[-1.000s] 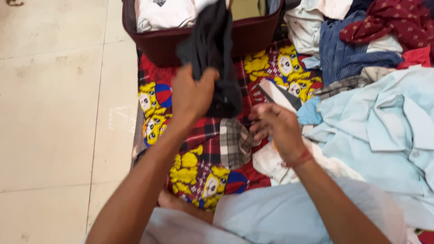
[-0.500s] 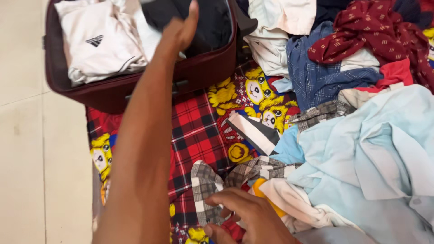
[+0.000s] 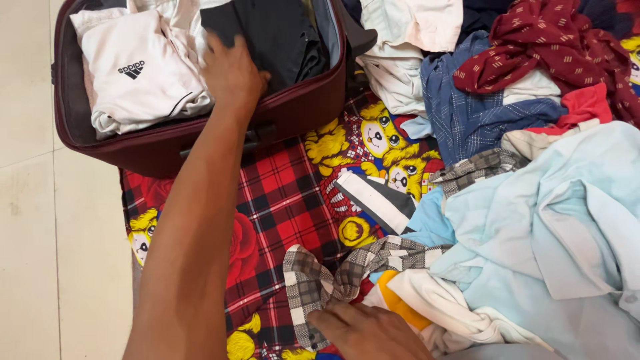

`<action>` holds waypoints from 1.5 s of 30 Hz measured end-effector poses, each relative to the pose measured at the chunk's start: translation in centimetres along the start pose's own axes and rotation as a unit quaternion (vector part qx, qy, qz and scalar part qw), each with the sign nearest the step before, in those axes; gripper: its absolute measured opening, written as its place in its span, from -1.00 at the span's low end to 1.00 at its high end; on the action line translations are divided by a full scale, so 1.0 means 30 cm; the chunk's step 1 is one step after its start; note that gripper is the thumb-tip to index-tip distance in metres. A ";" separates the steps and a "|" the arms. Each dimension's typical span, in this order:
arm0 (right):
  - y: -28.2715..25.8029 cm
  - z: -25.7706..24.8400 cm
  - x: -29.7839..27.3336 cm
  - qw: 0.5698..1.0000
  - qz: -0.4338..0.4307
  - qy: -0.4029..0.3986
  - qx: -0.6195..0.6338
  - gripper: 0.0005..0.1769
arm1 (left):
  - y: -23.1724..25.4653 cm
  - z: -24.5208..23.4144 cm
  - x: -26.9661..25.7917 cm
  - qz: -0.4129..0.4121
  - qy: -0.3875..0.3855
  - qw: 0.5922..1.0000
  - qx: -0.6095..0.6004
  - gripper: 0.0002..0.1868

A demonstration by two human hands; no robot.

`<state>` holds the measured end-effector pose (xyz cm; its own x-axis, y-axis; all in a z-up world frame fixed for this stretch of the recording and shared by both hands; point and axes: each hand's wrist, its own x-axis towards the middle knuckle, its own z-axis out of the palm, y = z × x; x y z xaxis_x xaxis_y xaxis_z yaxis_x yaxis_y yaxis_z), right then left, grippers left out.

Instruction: The person folds a white shirt and a pair of black trousers by hand before placing them into a suitcase on the floor.

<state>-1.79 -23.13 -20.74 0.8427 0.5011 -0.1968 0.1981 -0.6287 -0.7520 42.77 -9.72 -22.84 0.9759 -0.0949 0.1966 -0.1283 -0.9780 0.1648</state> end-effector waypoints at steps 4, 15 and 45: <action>0.033 0.108 -0.023 0.985 -0.053 0.002 -0.163 -0.49 | 0.090 -0.108 0.006 0.081 0.042 0.996 0.019 -0.14; 0.079 0.182 -0.035 0.977 -0.065 -0.015 -0.203 -0.49 | 0.252 0.174 0.120 0.065 -0.286 0.956 -0.033 -0.27; 0.115 -0.014 0.049 0.940 0.213 0.069 -0.258 -0.67 | -0.011 -0.430 -1.515 0.256 -0.371 0.882 -0.135 -0.39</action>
<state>0.34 -24.82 -23.36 0.9507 0.0788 -0.3000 0.0144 -0.9773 -0.2112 -3.82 -2.70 -19.37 0.6117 -0.7051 -0.3587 -0.5251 -0.7010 0.4826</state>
